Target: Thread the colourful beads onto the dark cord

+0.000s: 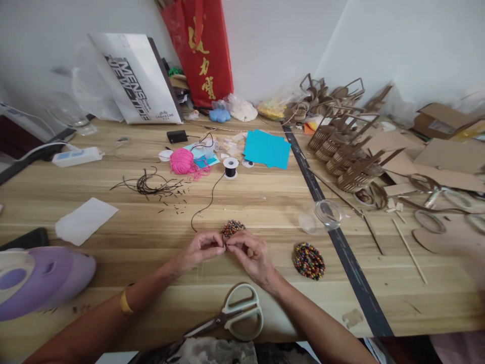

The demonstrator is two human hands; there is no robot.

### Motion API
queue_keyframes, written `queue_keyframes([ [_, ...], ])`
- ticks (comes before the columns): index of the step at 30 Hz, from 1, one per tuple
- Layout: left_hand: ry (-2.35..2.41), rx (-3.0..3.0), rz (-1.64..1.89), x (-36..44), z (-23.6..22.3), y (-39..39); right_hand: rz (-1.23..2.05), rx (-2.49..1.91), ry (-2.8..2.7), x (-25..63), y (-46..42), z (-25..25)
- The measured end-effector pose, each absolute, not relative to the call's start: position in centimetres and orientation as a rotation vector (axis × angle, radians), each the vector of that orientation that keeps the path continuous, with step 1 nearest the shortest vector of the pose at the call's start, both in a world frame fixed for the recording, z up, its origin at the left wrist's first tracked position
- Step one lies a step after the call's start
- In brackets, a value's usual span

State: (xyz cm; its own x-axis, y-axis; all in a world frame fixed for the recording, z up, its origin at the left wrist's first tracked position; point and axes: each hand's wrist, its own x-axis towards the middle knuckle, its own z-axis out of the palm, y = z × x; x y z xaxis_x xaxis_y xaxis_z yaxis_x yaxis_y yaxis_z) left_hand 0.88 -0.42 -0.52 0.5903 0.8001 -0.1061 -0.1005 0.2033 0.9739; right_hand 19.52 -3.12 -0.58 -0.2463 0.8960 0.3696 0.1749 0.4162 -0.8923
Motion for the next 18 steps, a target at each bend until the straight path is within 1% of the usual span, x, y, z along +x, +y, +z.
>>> queue_keyframes([
  [10, 0.695, 1.046, 0.703, 1.5, -1.4, -0.8, 1.007, -0.957, -1.630, 19.3, -2.5, -1.8],
  [18, 0.680, 1.005, 0.754, 1.7, -1.7, -0.7, 1.412, -0.935, -1.347, 19.1, -2.5, -1.8],
])
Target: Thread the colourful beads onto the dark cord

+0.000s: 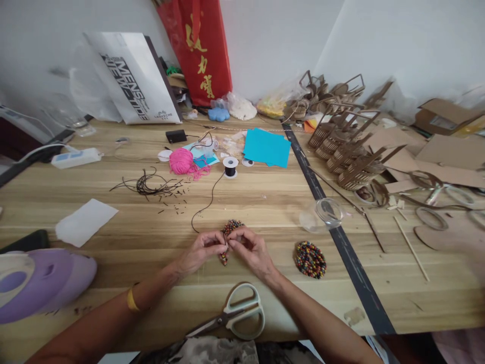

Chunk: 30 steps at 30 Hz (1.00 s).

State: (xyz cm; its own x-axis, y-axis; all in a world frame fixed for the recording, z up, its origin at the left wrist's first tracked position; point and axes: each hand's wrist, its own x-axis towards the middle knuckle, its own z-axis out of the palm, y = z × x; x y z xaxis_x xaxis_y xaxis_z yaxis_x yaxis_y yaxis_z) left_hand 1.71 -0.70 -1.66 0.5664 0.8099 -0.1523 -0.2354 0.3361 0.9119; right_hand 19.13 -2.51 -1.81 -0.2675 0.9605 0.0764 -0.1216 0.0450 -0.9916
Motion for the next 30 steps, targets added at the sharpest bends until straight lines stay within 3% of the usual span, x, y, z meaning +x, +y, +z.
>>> queue_keyframes([
  [15, 0.690, 0.981, 0.796, 1.9, -2.5, -0.7, 1.525, -0.935, -1.232, 19.1, -2.2, -2.8],
  [24, 0.718, 1.028, 0.884, 1.9, -2.1, -0.6, 0.990, -0.931, -1.594, 19.9, -2.5, -1.3],
  [30, 0.861, 1.033, 0.924, 1.6, -1.8, -0.2, 1.282, -0.872, -1.423, 19.8, -2.9, -0.9],
])
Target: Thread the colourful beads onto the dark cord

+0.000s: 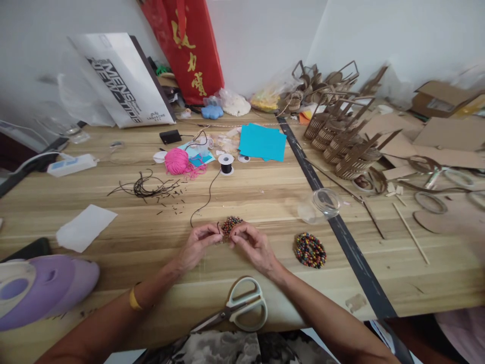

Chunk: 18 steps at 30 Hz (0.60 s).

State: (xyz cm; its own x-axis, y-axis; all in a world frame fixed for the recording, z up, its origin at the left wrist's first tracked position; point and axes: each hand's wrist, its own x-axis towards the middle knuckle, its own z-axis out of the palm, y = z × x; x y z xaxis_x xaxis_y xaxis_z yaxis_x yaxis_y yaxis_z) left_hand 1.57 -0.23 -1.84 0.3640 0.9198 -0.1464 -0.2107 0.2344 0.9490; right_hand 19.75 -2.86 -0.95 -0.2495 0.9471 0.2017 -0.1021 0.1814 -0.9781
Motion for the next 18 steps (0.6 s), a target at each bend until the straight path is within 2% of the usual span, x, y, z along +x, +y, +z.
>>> queue_keyframes([
  [7, 0.958, 1.088, 0.896, 1.34, -2.05, -0.20, 1.560, -0.933, -1.264, 19.15, -2.80, -1.45],
  [18, 0.901, 1.569, 1.088, 1.72, -1.74, -0.70, 1.631, -0.989, -1.261, 19.43, -2.67, -1.36],
])
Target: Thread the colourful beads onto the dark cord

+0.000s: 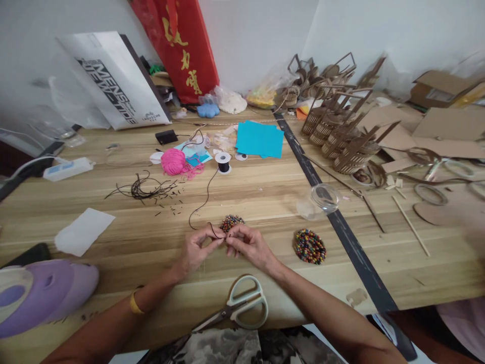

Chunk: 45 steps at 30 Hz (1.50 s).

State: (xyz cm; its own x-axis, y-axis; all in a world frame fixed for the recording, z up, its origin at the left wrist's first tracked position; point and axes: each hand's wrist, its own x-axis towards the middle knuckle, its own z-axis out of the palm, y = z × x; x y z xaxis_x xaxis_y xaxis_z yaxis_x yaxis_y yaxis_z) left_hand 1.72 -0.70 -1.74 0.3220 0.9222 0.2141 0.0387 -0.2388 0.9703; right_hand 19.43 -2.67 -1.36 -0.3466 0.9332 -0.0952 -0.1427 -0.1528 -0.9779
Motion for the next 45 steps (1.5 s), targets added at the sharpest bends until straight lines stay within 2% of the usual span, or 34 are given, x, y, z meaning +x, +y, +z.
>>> queue_keyframes([
  [8, 0.911, 1.819, 1.162, 2.1, -1.7, -1.1, 1.636, -0.980, -1.217, 19.2, -2.6, -1.5],
  [17, 1.103, 1.277, 1.116, 1.0, -1.2, -0.1, 1.700, -0.946, -1.230, 20.0, -2.4, -2.0],
  [22, 1.249, 1.176, 1.093, -1.3, -1.0, 2.5, 1.767, -0.929, -1.154, 20.5, -2.0, -2.3],
  [26, 1.284, 1.355, 0.855, -4.1, -0.6, 4.4, 1.809, -0.933, -1.094, 20.5, -1.8, -2.1],
  [29, 1.394, 1.729, 0.583, -5.6, 0.4, 4.8, 1.825, -0.956, -1.103, 20.5, -1.8, -2.2],
  [33, 1.657, 1.996, 0.563, -5.2, 1.4, 3.8, 1.797, -0.938, -1.227, 20.2, -2.1, -2.3],
  [36, 1.323, 1.883, 0.669, -3.3, 1.4, 2.4, 1.778, -0.928, -1.288, 19.9, -2.4, -2.0],
  [39, 1.022, 1.721, 0.564, -1.2, 1.0, 0.8, 1.755, -0.937, -1.322, 19.6, -2.6, -1.6],
  [45, 0.909, 1.634, 0.530, 0.5, 0.0, -0.6, 1.705, -0.950, -1.364, 19.3, -2.8, -1.8],
])
